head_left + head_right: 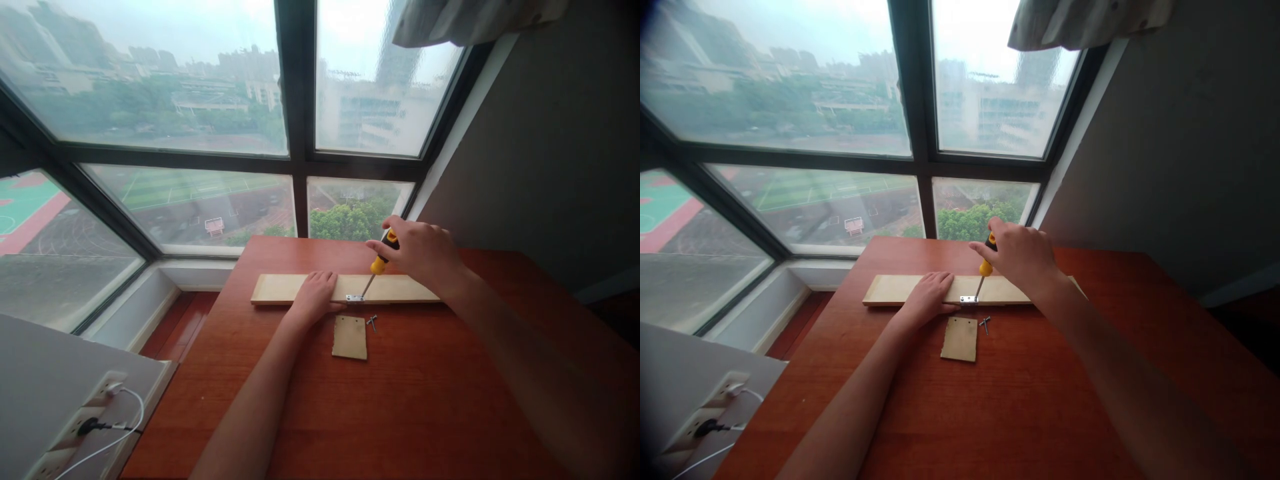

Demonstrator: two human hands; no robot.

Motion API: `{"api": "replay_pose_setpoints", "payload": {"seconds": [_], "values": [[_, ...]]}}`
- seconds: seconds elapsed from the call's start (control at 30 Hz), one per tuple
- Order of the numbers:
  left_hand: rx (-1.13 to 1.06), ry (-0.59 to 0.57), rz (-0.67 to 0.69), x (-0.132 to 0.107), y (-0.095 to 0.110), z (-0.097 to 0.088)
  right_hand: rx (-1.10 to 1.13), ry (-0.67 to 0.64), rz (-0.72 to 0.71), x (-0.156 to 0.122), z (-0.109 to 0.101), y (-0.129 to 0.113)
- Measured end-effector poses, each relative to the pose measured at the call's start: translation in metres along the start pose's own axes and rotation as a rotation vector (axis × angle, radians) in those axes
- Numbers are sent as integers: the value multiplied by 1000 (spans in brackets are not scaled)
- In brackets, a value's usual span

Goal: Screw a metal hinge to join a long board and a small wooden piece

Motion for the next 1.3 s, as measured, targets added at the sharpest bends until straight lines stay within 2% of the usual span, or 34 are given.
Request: {"api": "replay_pose_setpoints", "payload": {"seconds": [0.2, 0.27, 0.37, 0.47, 0.53, 0.7, 0.77, 0.93, 1.0, 1.07, 1.2, 1.3], "values": [[3, -1, 0, 0, 1, 0, 405, -208, -229, -2, 4, -11], [3, 1, -1, 0, 1, 0, 383, -190, -202, -2, 4, -9], [4, 7, -1, 0, 1, 0, 168, -60, -82, -1, 3, -3], [6, 10, 3, 0, 1, 0, 43, 8, -43, -1, 2, -6], [9, 9, 5, 0, 1, 0, 113, -23, -73, -2, 3, -9], [11, -2, -3, 0, 0, 1, 460, -206, -235, -4, 7, -15], [12, -6, -4, 0, 1, 1, 444, -202, -230, -4, 7, -14], [0, -8, -5, 0, 1, 0, 101, -4, -91, -2, 2, -8], [-9, -1, -2, 0, 1, 0, 46, 18, -63, -3, 1, -7], [-20, 4, -1, 0, 0, 1, 101, -6, -80, -3, 1, -8], [-21, 3, -2, 0, 0, 2, 351, -143, -194, -4, 3, -12], [-15, 4, -1, 0, 0, 2, 294, -128, -148, -3, 3, -6]]}}
Point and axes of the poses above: each hand's wrist, its own x-axis towards the middle knuckle, its own z-axis out of the palm, y = z × x, the point moved 8 cm from there along x, towards the middle knuckle, and after that the axes turned 9 degrees about z, right-handed, at the moved point
